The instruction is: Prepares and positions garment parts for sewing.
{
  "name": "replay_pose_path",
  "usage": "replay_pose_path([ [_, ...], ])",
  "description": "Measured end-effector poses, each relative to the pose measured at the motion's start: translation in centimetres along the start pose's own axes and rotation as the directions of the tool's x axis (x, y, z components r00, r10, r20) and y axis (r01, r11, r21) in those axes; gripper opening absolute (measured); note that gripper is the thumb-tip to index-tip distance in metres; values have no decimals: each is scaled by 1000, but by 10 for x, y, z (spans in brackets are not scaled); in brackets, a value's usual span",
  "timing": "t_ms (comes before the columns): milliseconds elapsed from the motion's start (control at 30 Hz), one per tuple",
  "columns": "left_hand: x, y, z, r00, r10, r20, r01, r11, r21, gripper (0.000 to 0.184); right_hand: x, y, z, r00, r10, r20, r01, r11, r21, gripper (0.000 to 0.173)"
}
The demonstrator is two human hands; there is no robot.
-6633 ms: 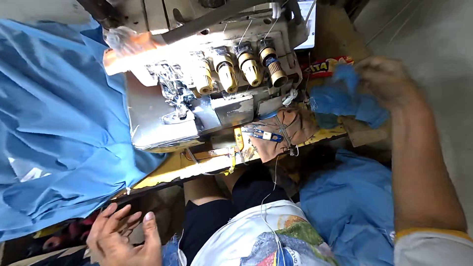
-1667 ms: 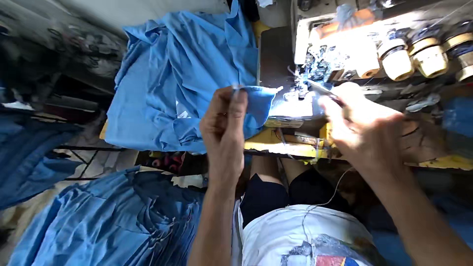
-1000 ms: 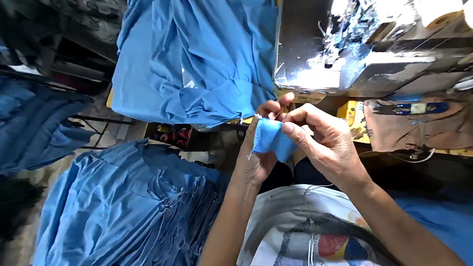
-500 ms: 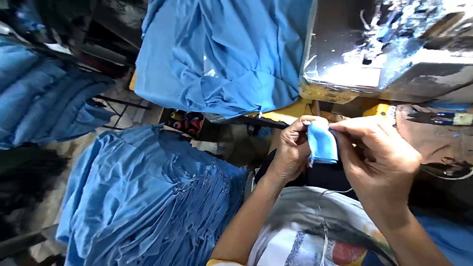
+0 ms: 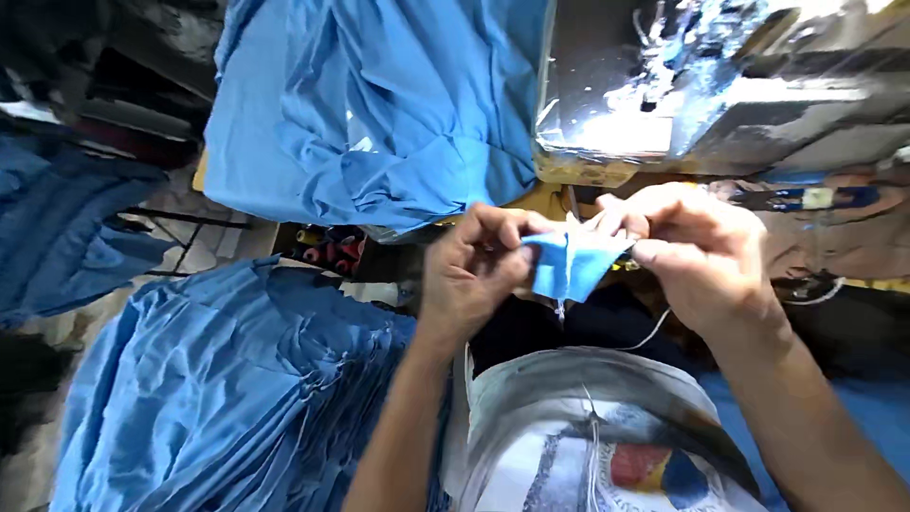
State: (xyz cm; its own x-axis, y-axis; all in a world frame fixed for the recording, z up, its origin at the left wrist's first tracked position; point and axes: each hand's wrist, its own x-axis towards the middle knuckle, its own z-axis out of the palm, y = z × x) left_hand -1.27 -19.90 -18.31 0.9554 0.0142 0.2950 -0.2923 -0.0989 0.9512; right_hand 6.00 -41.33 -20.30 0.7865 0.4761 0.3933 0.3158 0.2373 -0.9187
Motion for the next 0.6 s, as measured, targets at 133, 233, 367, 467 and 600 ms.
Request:
replay_pose_path([
  [133, 20, 24, -10, 937, -271, 219, 207, 938, 276, 26, 6, 17, -3, 935, 271, 227, -348, 825, 446, 15],
  [233, 20, 28, -10, 910, -358, 209, 248, 873, 420, 37, 6, 10, -4, 908, 376, 183, -417, 850, 323, 20],
  [367, 13, 21, -6, 967, -240, 80, 149, 796, 587, 13, 7, -4, -1, 909, 390, 149, -402, 914, 56, 5],
  [467, 11, 20, 2, 994, -104, 36, 55, 749, 660, 12, 8, -10, 16, 940, 327, 100, -303, 932, -199, 18],
  [600, 7, 24, -2, 960, 111, 258, -277, 531, 801, 27, 10, -9, 16, 916, 398, 49, -394, 916, -77, 11],
])
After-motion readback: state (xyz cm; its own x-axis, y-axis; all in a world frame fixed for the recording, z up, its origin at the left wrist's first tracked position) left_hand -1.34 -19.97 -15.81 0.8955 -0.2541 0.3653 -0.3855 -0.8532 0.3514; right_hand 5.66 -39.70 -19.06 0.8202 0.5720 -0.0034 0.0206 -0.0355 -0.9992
